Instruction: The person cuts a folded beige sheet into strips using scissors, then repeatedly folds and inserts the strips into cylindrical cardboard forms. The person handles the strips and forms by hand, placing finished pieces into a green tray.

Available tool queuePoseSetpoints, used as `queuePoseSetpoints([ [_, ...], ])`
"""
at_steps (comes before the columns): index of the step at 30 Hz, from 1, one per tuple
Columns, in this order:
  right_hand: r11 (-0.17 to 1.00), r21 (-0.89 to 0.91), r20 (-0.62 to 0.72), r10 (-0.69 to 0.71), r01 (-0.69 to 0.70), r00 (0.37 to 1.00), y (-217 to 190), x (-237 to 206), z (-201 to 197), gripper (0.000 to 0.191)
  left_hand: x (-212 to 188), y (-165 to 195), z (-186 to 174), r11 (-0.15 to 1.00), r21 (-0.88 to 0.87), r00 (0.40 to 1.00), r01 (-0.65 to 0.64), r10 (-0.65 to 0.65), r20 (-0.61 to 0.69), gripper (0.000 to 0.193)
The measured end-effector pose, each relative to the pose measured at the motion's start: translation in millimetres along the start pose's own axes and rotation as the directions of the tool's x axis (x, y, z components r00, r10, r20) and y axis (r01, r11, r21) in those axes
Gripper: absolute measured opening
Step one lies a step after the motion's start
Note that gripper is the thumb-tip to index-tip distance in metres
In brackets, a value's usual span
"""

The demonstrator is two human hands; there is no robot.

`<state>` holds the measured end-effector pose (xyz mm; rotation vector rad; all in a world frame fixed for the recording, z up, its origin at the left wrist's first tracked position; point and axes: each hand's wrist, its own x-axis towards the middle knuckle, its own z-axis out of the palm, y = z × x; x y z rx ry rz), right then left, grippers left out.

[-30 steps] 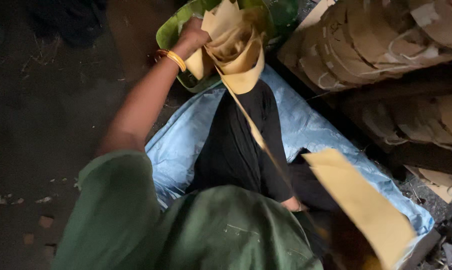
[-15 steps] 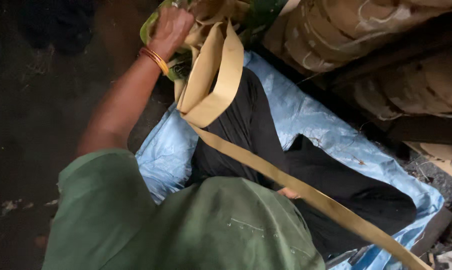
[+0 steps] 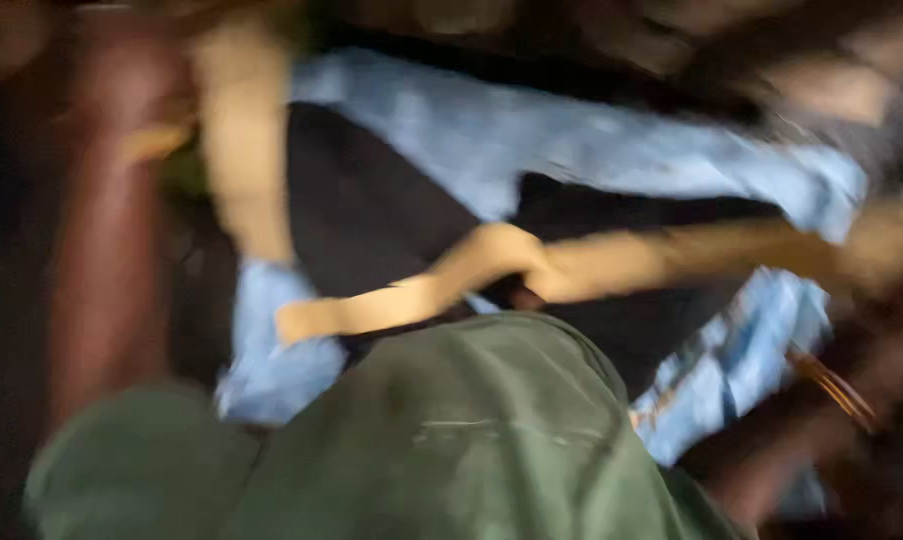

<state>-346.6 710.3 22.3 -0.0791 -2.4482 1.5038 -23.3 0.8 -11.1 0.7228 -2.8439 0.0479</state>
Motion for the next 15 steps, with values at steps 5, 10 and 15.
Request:
queuePoseSetpoints([
  [5, 0.932, 0.267, 0.310, 0.159, -0.246, 0.937, 24.6, -26.5, 48.9, 0.011, -0.2, 221.1, -61.7, 0.495, -0.822, 0.960, -0.281, 0.153, -0.236, 0.082],
  [10, 0.561, 0.721, 0.440, 0.083, -0.407, 0.894, -27.1, -75.4, 86.9, 0.027, 12.5, 430.7, -19.7, 0.167, -0.960, 0.822, -0.226, 0.561, -0.096, 0.083],
  [15, 0.556, 0.749, 0.392, 0.066, -0.360, 0.918, -36.2, -38.5, 38.2, 0.043, 29.5, 452.3, -2.3, 0.233, -0.964, 0.643, 0.128, 0.720, 0.260, 0.032],
])
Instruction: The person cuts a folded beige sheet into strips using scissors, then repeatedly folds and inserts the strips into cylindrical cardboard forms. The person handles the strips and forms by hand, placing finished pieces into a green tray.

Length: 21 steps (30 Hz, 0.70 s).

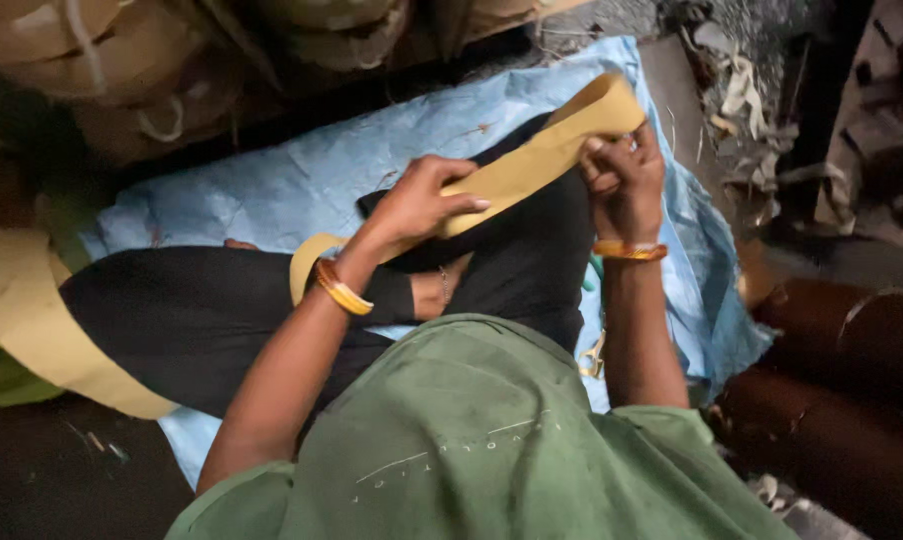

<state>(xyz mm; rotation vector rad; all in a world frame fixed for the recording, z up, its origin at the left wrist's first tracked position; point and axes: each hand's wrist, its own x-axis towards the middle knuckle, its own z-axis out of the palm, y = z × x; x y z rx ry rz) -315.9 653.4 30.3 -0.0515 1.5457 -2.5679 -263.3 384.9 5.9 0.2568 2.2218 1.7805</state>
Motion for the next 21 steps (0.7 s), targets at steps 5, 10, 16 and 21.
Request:
queuePoseSetpoints([
  [5, 0.977, 0.064, -0.082, 0.208, -0.203, 0.975, -28.8, 15.8, -57.0, 0.033, 4.6, -21.8, -0.8, 0.965, 0.259, 0.996, -0.049, 0.027, 0.087, 0.035],
  [10, 0.992, -0.021, -0.087, 0.120, -0.122, 0.989, -35.3, 39.0, -95.8, 0.025, 8.8, -34.7, -25.4, 0.948, 0.315, 0.997, 0.032, -0.051, 0.054, 0.033],
  [16, 0.923, -0.368, -0.067, 0.092, -0.110, 0.993, -39.5, 40.9, -116.1, 0.025, 1.9, -38.1, -38.5, 0.923, 0.384, 0.999, -0.022, 0.005, 0.046, 0.033],
  [21, 0.837, -0.543, -0.036, 0.062, -0.071, 0.997, -38.0, 27.2, -129.4, 0.010, -13.6, -60.8, -24.2, 0.930, 0.365, 0.999, -0.037, 0.047, -0.019, 0.029],
])
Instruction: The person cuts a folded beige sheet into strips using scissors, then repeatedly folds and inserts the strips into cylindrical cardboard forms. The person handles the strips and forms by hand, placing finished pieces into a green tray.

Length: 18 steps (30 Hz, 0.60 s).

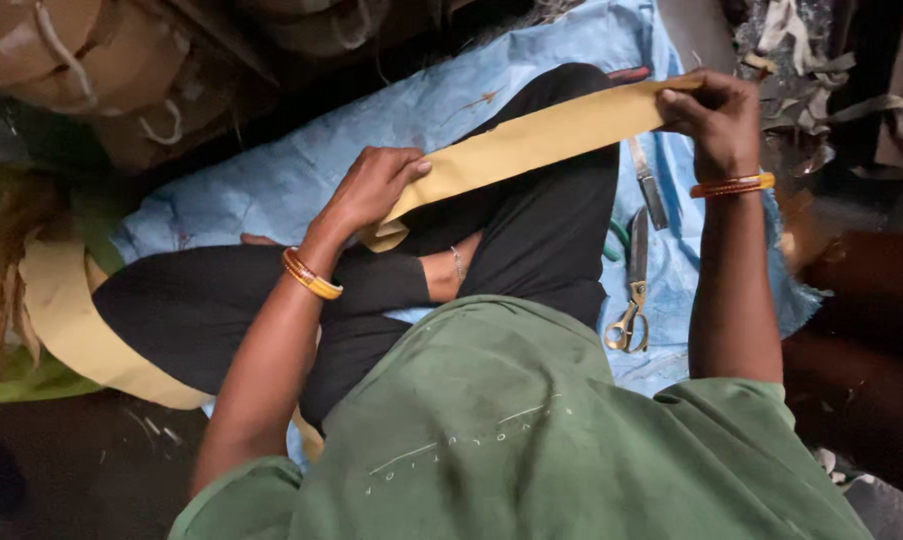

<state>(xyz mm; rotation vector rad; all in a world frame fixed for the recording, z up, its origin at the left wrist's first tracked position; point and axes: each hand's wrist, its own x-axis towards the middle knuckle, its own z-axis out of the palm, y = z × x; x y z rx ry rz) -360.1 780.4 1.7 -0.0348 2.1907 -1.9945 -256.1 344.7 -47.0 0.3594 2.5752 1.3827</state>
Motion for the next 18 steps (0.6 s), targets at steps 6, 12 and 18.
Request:
queuePoseSetpoints([
  [6, 0.999, -0.036, -0.043, 0.019, -0.020, 0.999, 34.5, -13.0, -1.4, 0.003, -10.4, -14.9, 22.8, 0.998, -0.060, 0.997, 0.009, -0.014, -0.076, 0.030],
  [12, 0.999, -0.050, -0.010, -0.005, 0.005, 1.000, 47.0, -12.2, -1.3, 0.006, -17.8, -24.8, 29.6, 0.997, -0.083, 1.000, -0.001, -0.001, -0.021, 0.027],
  [18, 0.997, -0.047, 0.020, -0.053, 0.054, 0.998, 34.2, -15.6, -10.2, 0.008, -10.0, -28.9, 25.6, 0.996, -0.090, 0.999, -0.020, 0.024, 0.043, 0.024],
])
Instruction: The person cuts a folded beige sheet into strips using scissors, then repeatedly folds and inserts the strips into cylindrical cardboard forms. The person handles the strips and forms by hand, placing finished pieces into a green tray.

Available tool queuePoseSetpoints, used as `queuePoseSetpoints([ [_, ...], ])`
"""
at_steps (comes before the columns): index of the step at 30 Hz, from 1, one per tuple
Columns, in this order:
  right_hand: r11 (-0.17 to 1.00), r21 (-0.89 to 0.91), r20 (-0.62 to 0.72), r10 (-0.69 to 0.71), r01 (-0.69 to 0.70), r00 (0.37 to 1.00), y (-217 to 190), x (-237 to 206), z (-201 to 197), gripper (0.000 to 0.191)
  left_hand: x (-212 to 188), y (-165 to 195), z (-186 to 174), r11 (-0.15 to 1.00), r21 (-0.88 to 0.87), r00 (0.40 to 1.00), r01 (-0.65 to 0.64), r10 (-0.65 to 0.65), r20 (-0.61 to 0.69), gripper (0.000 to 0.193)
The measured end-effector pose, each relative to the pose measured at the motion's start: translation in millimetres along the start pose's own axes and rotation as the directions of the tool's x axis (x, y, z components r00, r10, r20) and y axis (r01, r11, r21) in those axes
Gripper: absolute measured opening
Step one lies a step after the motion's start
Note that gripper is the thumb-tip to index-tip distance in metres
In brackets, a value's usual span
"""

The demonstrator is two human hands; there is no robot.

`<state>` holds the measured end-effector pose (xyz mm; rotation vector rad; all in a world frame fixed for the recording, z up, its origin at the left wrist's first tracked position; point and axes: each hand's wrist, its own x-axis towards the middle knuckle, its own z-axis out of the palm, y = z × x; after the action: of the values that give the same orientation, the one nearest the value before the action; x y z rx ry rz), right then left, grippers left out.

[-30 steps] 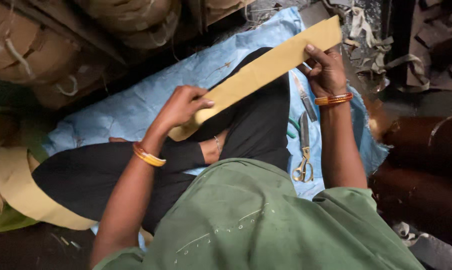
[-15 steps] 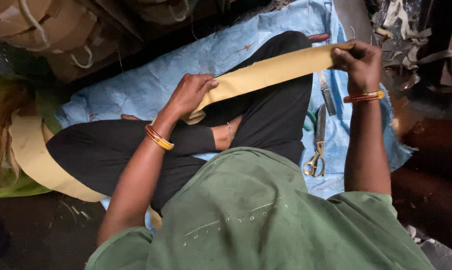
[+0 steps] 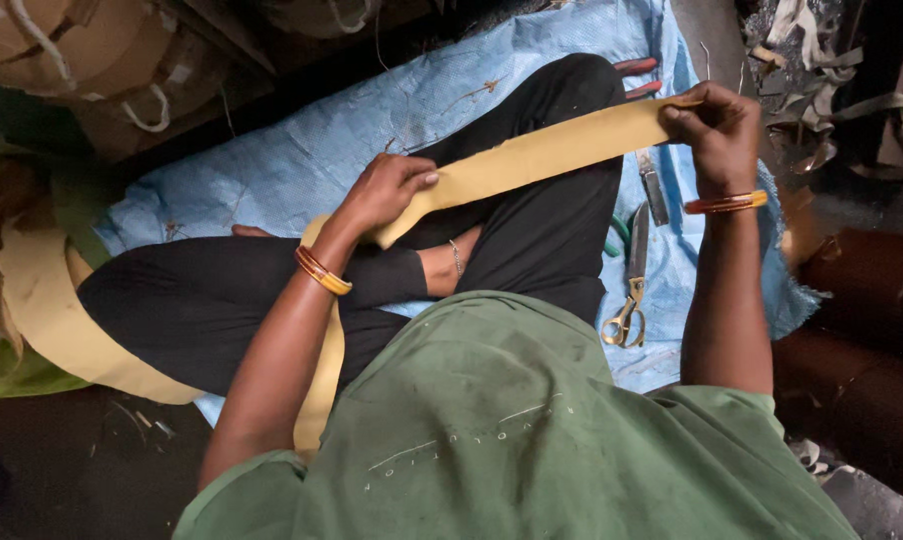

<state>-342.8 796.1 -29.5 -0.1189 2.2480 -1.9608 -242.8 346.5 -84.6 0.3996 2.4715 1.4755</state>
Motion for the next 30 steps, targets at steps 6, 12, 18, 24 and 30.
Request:
queuePoseSetpoints([
  [6, 0.994, 0.017, -0.143, 0.107, -0.105, 0.984, 1.2, -12.2, 5.7, 0.009, -3.5, -20.1, 7.9, 0.992, -0.122, 0.999, 0.032, -0.036, -0.024, 0.025],
  [12, 0.998, -0.034, -0.211, 0.049, -0.057, 0.976, -5.3, -37.2, -1.6, 0.009, -29.3, -26.5, -25.4, 0.903, 0.231, 0.923, 0.363, -0.315, -0.220, 0.041],
  [18, 0.999, -0.034, -0.045, -0.015, 0.013, 0.999, -13.4, -34.1, 10.4, 0.008, 9.0, 48.4, -14.6, 0.790, 0.613, 0.916, 0.004, 0.243, -0.320, 0.078],
  [24, 0.999, -0.029, -0.009, -0.015, 0.015, 1.000, -24.7, -25.3, 11.5, 0.007, 80.2, 75.9, 37.7, 0.970, 0.038, 0.970, -0.240, 0.238, 0.055, 0.066],
  [30, 0.996, -0.016, 0.006, 0.084, -0.084, 0.996, -19.2, -17.9, -6.9, 0.005, 72.3, 30.9, 15.5, 0.999, -0.043, 0.999, 0.021, -0.019, 0.049, 0.030],
])
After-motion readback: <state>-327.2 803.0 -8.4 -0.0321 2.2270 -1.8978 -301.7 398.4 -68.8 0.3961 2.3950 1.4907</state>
